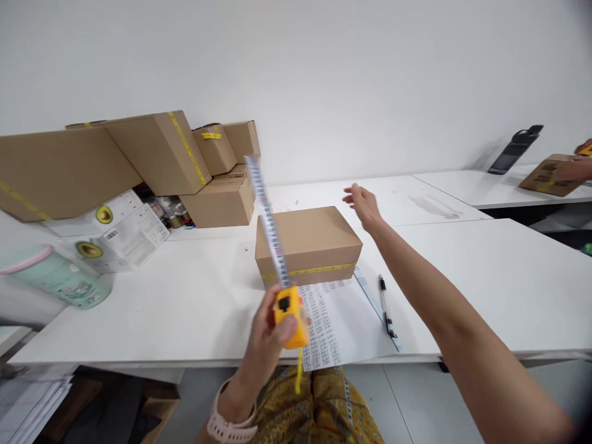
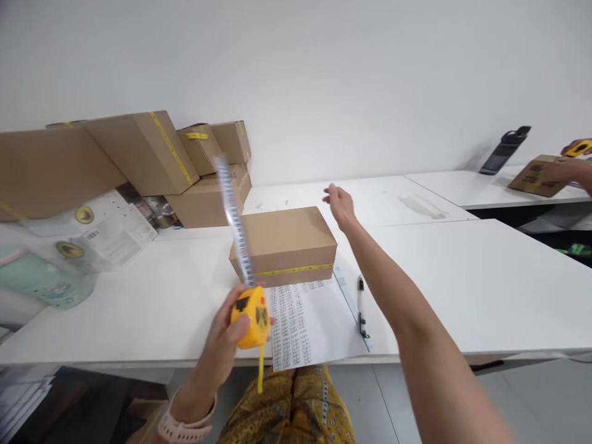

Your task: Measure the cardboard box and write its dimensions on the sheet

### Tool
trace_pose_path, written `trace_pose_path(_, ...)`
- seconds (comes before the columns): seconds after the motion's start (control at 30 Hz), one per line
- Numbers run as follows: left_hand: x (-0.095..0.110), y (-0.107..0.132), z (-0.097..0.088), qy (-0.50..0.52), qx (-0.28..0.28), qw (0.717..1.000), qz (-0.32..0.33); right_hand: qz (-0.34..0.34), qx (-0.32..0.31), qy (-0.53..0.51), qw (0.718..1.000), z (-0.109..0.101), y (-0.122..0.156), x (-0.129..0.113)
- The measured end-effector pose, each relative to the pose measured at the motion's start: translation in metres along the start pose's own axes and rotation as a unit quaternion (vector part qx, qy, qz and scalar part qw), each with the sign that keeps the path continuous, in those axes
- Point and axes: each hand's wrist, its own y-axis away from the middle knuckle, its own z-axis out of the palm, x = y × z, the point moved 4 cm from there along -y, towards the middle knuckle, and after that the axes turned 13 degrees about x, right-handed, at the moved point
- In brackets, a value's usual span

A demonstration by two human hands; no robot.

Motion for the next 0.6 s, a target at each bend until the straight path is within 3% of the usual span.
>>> trace_pose_path(0.07,0.002,-0.009,-0.033,-0.049,0.089,0.992,0.071,0.017,-0.006,0.055,0.998,-0.03,0.018,0.016)
trace_pose_path(0.13,0.0,-0.023,-0.055,-0.082,0.128,0.984,0.091,0.018,-0.074,0.102,0.992,-0.05,0.045,0.029)
trace_pose_path(0.23,-0.002,-0.046,-0.064,-0.096,0.098,0.989,0.059,0.001,-0.179,0.105,0.978,-0.06,0.087,0.033)
trace_pose_path(0.3,0.004,-0.058,-0.06,-0.094,0.069,0.992,0.047,-0.028,-0.205,0.097,0.973,-0.059,0.102,0.025)
trace_pose_path(0.47,0.053,-0.079,-0.048,-0.081,0.044,0.992,0.09,-0.073,-0.16,0.09,0.98,-0.046,0.082,-0.019)
trace_pose_path(0.6,0.085,-0.093,-0.04,-0.099,0.022,0.99,0.1,-0.109,-0.067,0.193,0.973,-0.033,0.046,-0.043)
